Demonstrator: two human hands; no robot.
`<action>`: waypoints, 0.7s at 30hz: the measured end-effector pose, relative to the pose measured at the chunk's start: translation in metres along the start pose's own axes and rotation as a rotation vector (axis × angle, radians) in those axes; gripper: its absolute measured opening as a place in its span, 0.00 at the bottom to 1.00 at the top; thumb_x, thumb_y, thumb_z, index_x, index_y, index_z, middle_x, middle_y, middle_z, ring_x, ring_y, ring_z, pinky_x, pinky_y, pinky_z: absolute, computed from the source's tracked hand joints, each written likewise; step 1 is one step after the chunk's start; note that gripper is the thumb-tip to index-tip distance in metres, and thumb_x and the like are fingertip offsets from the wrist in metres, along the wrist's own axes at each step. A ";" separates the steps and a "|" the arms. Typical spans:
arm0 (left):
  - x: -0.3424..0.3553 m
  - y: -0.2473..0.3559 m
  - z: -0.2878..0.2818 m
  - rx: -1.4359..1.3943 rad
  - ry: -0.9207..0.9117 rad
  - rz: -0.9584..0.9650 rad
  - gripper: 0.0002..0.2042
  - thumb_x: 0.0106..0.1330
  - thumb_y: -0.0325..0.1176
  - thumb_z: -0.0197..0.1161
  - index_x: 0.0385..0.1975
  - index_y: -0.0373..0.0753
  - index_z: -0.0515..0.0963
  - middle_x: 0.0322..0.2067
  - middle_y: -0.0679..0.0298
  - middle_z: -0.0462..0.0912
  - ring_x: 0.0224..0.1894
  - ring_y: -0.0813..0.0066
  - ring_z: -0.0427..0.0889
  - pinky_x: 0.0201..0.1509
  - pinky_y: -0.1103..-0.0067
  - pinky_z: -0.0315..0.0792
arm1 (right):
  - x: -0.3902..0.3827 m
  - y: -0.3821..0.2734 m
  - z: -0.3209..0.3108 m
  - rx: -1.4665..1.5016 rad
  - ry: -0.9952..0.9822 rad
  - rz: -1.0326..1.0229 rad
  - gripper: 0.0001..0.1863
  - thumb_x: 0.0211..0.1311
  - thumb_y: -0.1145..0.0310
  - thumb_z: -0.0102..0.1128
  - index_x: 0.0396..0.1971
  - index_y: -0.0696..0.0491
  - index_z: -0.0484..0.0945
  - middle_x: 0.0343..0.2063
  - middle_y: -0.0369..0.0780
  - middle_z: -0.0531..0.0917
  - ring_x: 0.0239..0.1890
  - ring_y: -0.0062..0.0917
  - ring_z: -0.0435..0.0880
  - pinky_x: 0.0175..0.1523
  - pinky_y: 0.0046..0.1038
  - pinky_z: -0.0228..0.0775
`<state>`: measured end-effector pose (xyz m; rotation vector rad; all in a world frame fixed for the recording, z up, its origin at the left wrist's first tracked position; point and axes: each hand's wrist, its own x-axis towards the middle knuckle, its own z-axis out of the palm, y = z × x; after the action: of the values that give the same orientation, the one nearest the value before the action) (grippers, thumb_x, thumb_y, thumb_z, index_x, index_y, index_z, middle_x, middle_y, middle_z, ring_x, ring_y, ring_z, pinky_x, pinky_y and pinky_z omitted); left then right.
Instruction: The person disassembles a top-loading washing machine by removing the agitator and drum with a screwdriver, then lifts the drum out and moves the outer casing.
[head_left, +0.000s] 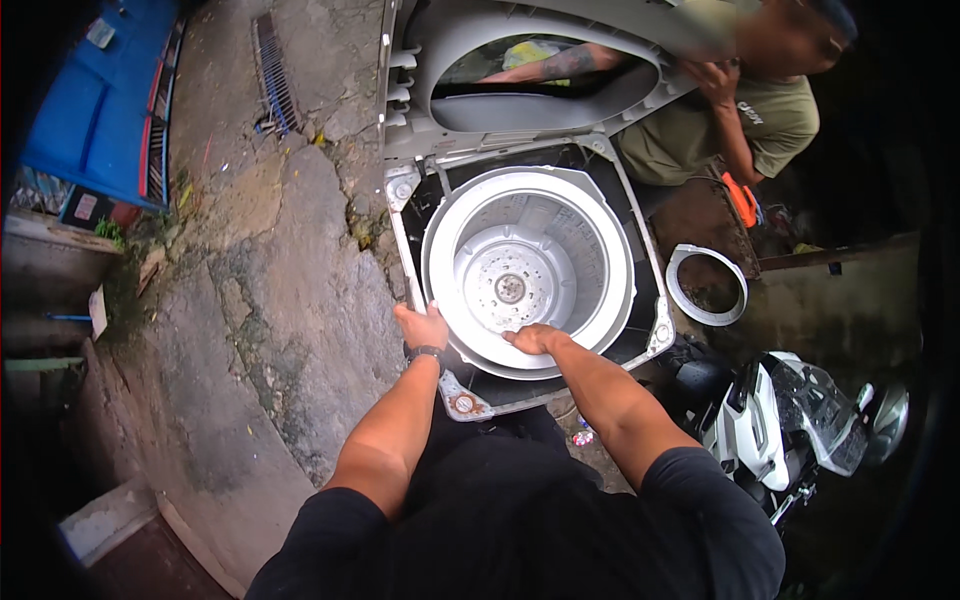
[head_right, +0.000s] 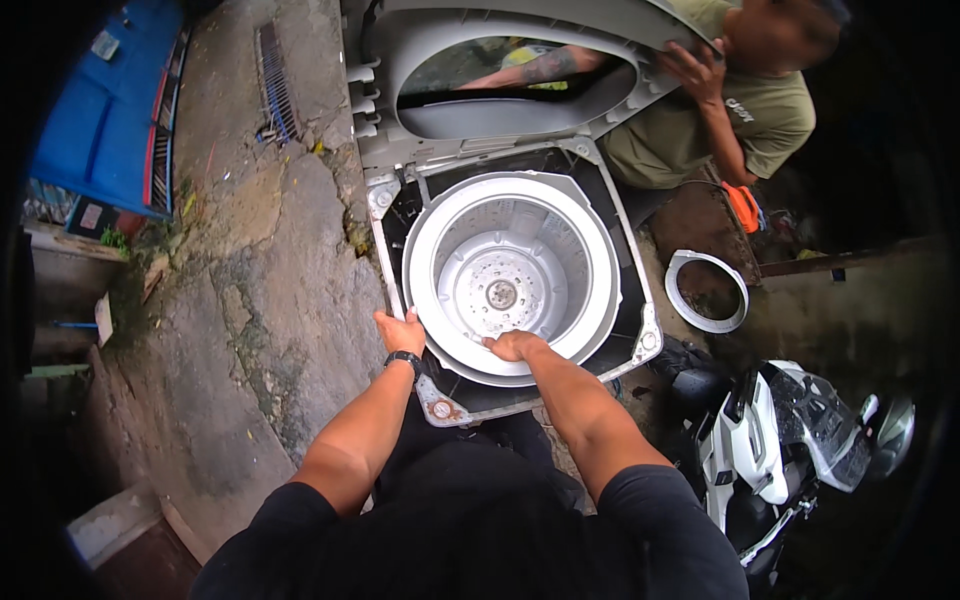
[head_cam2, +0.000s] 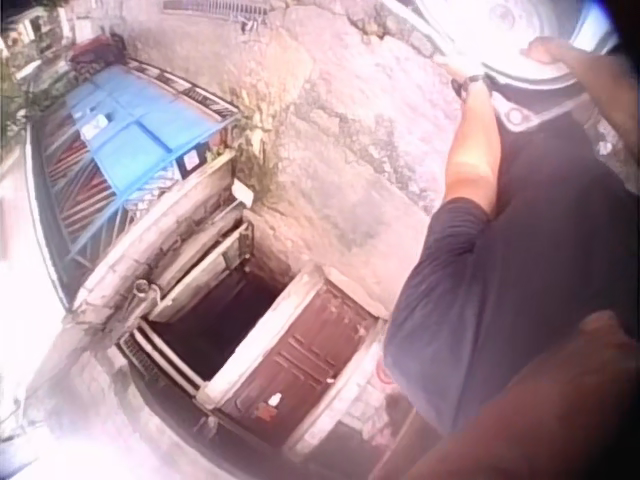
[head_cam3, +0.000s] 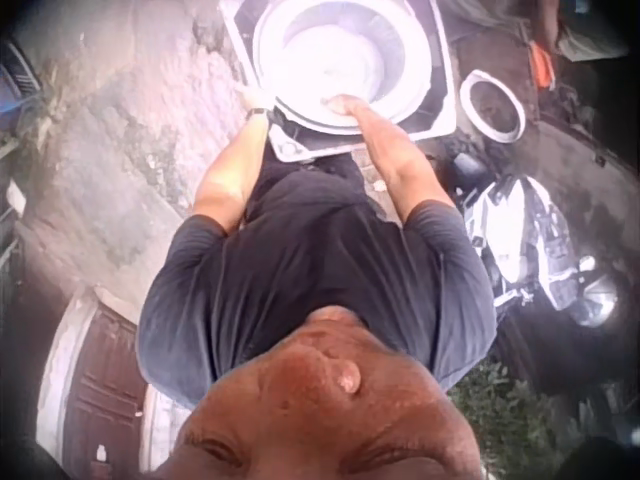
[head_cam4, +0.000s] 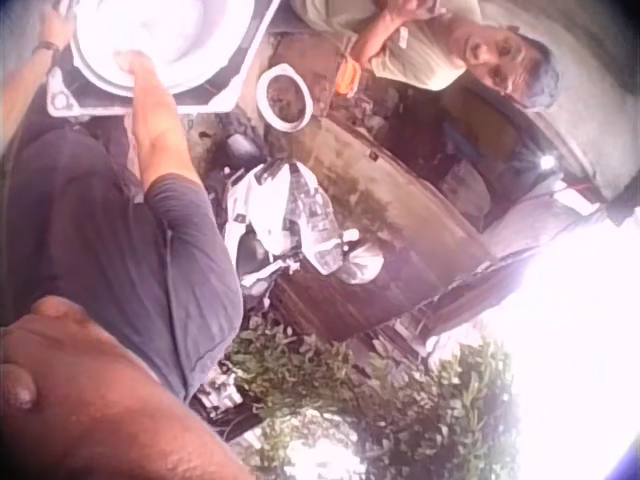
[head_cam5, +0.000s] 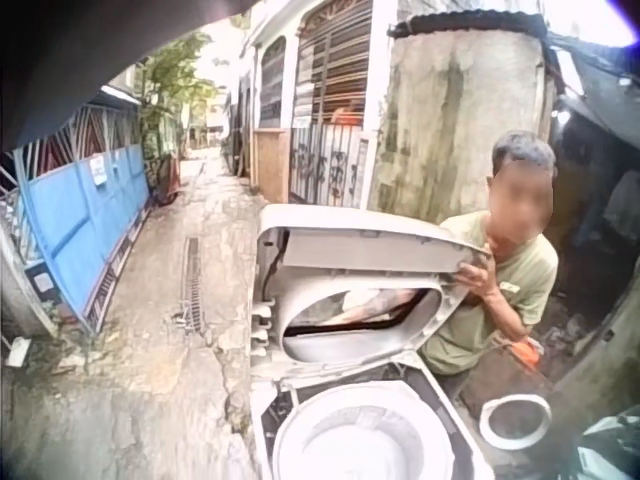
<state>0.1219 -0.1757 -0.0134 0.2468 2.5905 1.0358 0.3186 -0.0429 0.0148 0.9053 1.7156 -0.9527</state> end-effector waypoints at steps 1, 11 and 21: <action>0.001 -0.001 0.001 -0.048 -0.083 -0.061 0.25 0.63 0.32 0.70 0.52 0.26 0.64 0.51 0.37 0.75 0.55 0.40 0.77 0.61 0.59 0.70 | -0.002 0.009 0.004 0.027 -0.005 -0.019 0.43 0.74 0.35 0.28 0.69 0.56 0.68 0.71 0.50 0.66 0.75 0.41 0.60 0.78 0.37 0.49; 0.002 0.016 -0.011 -0.005 -0.219 -0.145 0.23 0.65 0.27 0.66 0.53 0.28 0.62 0.50 0.36 0.76 0.54 0.38 0.79 0.62 0.60 0.70 | -0.013 0.013 0.000 0.104 -0.180 -0.058 0.50 0.70 0.26 0.24 0.66 0.54 0.73 0.70 0.49 0.68 0.74 0.42 0.62 0.77 0.40 0.50; 0.000 0.023 -0.012 0.158 -0.182 -0.135 0.19 0.65 0.24 0.60 0.53 0.28 0.62 0.50 0.33 0.75 0.53 0.35 0.77 0.59 0.55 0.70 | -0.022 0.002 -0.026 -0.043 -0.189 -0.134 0.46 0.74 0.32 0.20 0.66 0.55 0.73 0.69 0.49 0.70 0.73 0.43 0.64 0.77 0.38 0.53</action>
<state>0.1180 -0.1666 0.0110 0.1920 2.4872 0.7284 0.3168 -0.0226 0.0417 0.6572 1.6435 -1.0509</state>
